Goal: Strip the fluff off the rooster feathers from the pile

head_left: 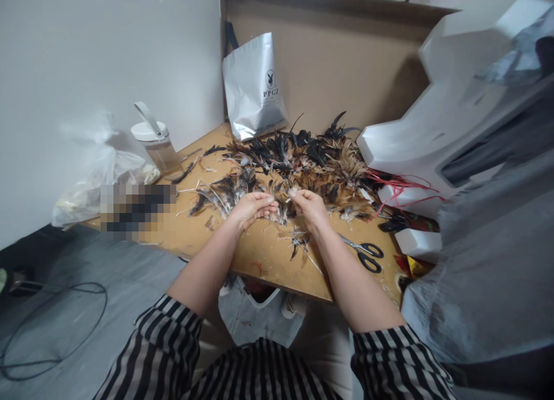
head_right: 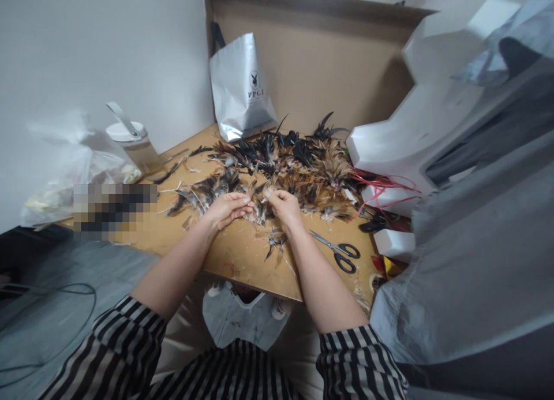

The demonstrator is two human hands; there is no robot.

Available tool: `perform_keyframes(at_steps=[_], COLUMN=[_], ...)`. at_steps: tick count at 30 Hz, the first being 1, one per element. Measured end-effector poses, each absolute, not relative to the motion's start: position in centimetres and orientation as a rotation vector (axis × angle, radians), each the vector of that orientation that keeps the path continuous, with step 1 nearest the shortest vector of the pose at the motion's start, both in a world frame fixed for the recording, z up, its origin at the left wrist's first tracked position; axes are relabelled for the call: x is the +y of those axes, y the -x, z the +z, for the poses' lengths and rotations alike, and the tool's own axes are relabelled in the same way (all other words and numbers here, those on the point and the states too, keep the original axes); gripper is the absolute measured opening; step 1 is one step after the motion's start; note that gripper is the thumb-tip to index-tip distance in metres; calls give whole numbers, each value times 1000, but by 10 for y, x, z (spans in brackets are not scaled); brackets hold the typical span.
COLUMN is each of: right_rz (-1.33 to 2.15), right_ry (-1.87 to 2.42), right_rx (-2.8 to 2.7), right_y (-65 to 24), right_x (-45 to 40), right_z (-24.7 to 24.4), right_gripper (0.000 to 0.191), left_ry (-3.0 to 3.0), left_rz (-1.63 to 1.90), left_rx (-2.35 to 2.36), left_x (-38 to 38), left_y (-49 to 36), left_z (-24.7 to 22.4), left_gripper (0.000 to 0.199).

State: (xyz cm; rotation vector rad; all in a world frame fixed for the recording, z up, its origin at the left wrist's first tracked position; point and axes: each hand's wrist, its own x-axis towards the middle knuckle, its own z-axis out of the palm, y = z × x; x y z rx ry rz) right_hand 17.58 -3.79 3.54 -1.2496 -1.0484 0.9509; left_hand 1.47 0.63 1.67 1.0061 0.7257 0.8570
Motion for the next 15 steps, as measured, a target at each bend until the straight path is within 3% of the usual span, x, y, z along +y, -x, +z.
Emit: perform_keyframes(at_steps=[15], right_rz=[888], right_ry=[1263], right_rx=[-1162], right_y=[-161], right_x=[-34], right_z=[20], right_gripper=[28], left_ry=[-1138], left_rz=[785], left_rx=[733], left_x=[1], left_y=[-20], left_z=[17], left_gripper=[24])
